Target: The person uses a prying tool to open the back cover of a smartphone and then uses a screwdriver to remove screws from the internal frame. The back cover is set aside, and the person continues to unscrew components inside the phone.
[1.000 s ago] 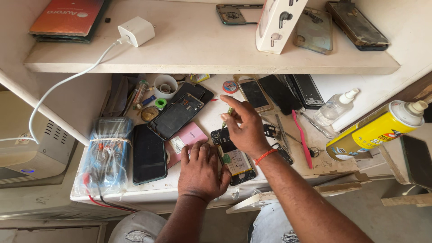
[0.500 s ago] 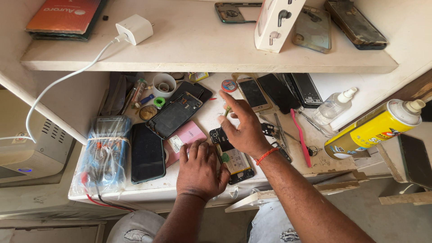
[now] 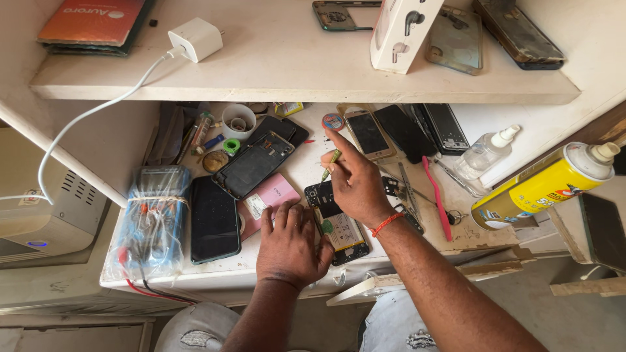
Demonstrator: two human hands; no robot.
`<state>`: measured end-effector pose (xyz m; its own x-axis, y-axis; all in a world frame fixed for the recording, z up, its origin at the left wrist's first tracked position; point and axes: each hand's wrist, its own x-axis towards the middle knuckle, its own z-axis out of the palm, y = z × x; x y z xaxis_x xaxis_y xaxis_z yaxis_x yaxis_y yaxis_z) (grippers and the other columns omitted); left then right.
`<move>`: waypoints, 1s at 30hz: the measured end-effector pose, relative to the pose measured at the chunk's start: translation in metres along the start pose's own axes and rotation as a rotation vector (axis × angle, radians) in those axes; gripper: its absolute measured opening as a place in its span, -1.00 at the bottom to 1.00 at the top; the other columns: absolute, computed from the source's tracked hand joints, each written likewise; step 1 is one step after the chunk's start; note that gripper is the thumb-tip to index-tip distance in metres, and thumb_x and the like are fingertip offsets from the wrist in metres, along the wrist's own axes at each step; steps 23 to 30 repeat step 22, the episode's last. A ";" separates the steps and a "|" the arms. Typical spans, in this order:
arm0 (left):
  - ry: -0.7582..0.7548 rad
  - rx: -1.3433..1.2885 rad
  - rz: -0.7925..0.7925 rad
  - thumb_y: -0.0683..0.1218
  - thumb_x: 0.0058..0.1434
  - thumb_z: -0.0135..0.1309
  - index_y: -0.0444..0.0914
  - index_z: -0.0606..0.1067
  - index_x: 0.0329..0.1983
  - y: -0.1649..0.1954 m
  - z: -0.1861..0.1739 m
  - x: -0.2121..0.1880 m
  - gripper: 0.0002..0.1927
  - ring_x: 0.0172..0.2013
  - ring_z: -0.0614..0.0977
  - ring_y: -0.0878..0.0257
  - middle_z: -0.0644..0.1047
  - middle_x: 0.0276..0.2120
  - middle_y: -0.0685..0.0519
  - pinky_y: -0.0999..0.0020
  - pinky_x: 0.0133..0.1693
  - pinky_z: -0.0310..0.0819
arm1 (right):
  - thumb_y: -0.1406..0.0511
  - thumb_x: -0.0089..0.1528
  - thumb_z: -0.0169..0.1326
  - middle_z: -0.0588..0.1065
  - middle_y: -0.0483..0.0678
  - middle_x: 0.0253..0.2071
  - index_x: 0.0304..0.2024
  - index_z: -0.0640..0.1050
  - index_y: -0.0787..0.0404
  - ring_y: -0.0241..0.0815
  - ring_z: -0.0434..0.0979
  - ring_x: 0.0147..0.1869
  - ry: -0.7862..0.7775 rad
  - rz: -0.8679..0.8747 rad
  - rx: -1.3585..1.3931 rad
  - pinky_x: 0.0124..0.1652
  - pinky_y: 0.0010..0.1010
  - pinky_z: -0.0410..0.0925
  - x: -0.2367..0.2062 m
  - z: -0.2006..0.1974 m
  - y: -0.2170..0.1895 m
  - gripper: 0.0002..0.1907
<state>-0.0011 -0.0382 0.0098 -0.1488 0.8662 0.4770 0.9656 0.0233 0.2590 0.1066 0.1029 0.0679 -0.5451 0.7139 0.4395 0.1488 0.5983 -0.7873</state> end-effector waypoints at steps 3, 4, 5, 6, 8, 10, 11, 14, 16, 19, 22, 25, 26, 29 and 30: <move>0.008 0.001 0.005 0.17 0.06 0.01 -0.37 0.48 0.07 0.000 0.000 0.000 -0.36 0.23 0.36 -0.09 0.42 0.10 -0.21 -0.32 0.25 0.08 | 0.51 0.30 0.00 0.55 0.05 0.00 0.44 0.31 0.10 -0.20 0.61 0.11 -0.018 -0.046 -0.039 0.09 -0.40 0.52 0.002 -0.001 -0.001 -0.35; 0.015 0.002 0.008 0.17 0.06 0.01 -0.37 0.48 0.07 0.000 0.000 0.000 -0.36 0.23 0.36 -0.09 0.42 0.10 -0.21 -0.32 0.25 0.08 | 0.48 0.31 0.09 0.54 0.08 -0.04 0.42 0.36 0.06 -0.17 0.61 0.05 -0.016 -0.044 -0.106 0.05 -0.41 0.56 0.002 0.000 -0.001 -0.37; 0.015 0.008 0.009 0.17 0.07 0.01 -0.37 0.48 0.08 0.000 0.000 0.001 -0.35 0.23 0.36 -0.09 0.42 0.10 -0.21 -0.32 0.25 0.08 | 0.45 0.31 0.18 0.53 0.10 -0.08 0.40 0.42 0.03 -0.15 0.61 -0.01 -0.013 -0.042 -0.173 0.01 -0.42 0.60 0.003 0.000 -0.002 -0.39; 0.013 0.014 0.009 0.18 0.08 0.01 -0.38 0.48 0.09 0.000 0.000 0.002 -0.35 0.23 0.36 -0.10 0.42 0.10 -0.21 -0.33 0.25 0.07 | 0.46 0.32 0.13 0.55 0.08 -0.06 0.42 0.38 0.03 -0.18 0.64 0.02 -0.018 -0.018 -0.138 0.03 -0.42 0.59 0.003 0.000 -0.003 -0.38; 0.005 0.012 0.004 0.17 0.07 0.01 -0.38 0.48 0.08 0.000 0.000 0.001 -0.35 0.23 0.36 -0.10 0.42 0.10 -0.21 -0.32 0.25 0.08 | 0.48 0.34 0.02 0.60 0.03 -0.03 0.48 0.30 0.02 -0.25 0.70 0.08 -0.028 0.036 -0.068 0.06 -0.44 0.57 0.004 -0.002 -0.004 -0.35; -0.002 -0.003 -0.006 0.17 0.05 0.02 -0.37 0.48 0.07 0.001 0.000 0.001 -0.36 0.23 0.36 -0.09 0.42 0.10 -0.21 -0.31 0.24 0.08 | 0.50 0.31 -0.04 0.57 0.04 0.05 0.49 0.22 0.04 -0.26 0.63 0.16 -0.050 0.046 0.026 0.12 -0.43 0.51 0.006 -0.002 -0.004 -0.31; -0.005 -0.004 -0.006 0.17 0.05 0.02 -0.37 0.48 0.07 0.001 0.000 0.001 -0.36 0.23 0.36 -0.09 0.42 0.10 -0.21 -0.32 0.24 0.08 | 0.51 0.30 -0.06 0.56 0.04 0.09 0.50 0.18 0.05 -0.26 0.60 0.20 -0.062 0.050 0.074 0.14 -0.42 0.48 0.007 -0.002 -0.004 -0.29; -0.004 -0.005 -0.004 0.17 0.05 0.02 -0.38 0.48 0.07 0.001 -0.002 0.002 -0.36 0.23 0.36 -0.09 0.43 0.09 -0.20 -0.32 0.24 0.08 | 0.47 0.22 0.22 0.48 0.11 0.23 0.42 0.29 0.11 -0.19 0.58 0.09 -0.035 -0.083 -0.093 0.06 -0.37 0.49 0.007 -0.002 -0.004 -0.27; 0.009 -0.006 0.004 0.17 0.06 0.02 -0.37 0.49 0.06 0.001 -0.002 0.002 -0.36 0.23 0.36 -0.10 0.43 0.09 -0.21 -0.32 0.24 0.08 | 0.47 0.28 0.15 0.58 0.06 0.05 0.41 0.34 0.04 -0.26 0.66 0.05 -0.029 0.033 -0.088 0.06 -0.40 0.53 0.007 -0.002 -0.003 -0.34; -0.010 -0.011 -0.007 0.17 0.04 0.03 -0.37 0.49 0.06 0.001 -0.002 0.002 -0.36 0.22 0.36 -0.09 0.43 0.09 -0.21 -0.31 0.25 0.08 | 0.52 0.30 0.01 0.60 0.02 0.00 0.48 0.28 0.03 -0.27 0.65 0.11 -0.044 0.030 -0.012 0.13 -0.42 0.49 0.006 -0.002 -0.003 -0.30; 0.002 -0.017 -0.005 0.17 0.05 0.03 -0.37 0.48 0.07 0.001 -0.002 0.002 -0.36 0.23 0.36 -0.09 0.43 0.10 -0.21 -0.32 0.25 0.07 | 0.51 0.24 0.15 0.56 0.05 -0.01 0.48 0.26 0.06 -0.17 0.55 0.02 -0.034 -0.032 -0.123 0.05 -0.42 0.42 0.005 -0.002 -0.005 -0.23; 0.002 -0.017 -0.005 0.17 0.05 0.03 -0.37 0.48 0.07 0.001 -0.002 0.002 -0.36 0.23 0.36 -0.09 0.43 0.10 -0.21 -0.32 0.25 0.07 | 0.51 0.24 0.15 0.56 0.05 -0.01 0.48 0.26 0.06 -0.17 0.55 0.02 -0.034 -0.032 -0.123 0.05 -0.42 0.42 0.005 -0.002 -0.005 -0.23; 0.002 -0.017 -0.005 0.17 0.05 0.03 -0.37 0.48 0.07 0.001 -0.002 0.002 -0.36 0.23 0.36 -0.09 0.43 0.10 -0.21 -0.32 0.25 0.07 | 0.51 0.24 0.15 0.56 0.05 -0.01 0.48 0.26 0.06 -0.17 0.55 0.02 -0.034 -0.032 -0.123 0.05 -0.42 0.42 0.005 -0.002 -0.005 -0.23; 0.002 -0.017 -0.005 0.17 0.05 0.03 -0.37 0.48 0.07 0.001 -0.002 0.002 -0.36 0.23 0.36 -0.09 0.43 0.10 -0.21 -0.32 0.25 0.07 | 0.51 0.24 0.15 0.56 0.05 -0.01 0.48 0.26 0.06 -0.17 0.55 0.02 -0.034 -0.032 -0.123 0.05 -0.42 0.42 0.005 -0.002 -0.005 -0.23; 0.002 -0.017 -0.005 0.17 0.05 0.03 -0.37 0.48 0.07 0.001 -0.002 0.002 -0.36 0.23 0.36 -0.09 0.43 0.10 -0.21 -0.32 0.25 0.07 | 0.51 0.24 0.15 0.56 0.05 -0.01 0.48 0.26 0.06 -0.17 0.55 0.02 -0.034 -0.032 -0.123 0.05 -0.42 0.42 0.005 -0.002 -0.005 -0.23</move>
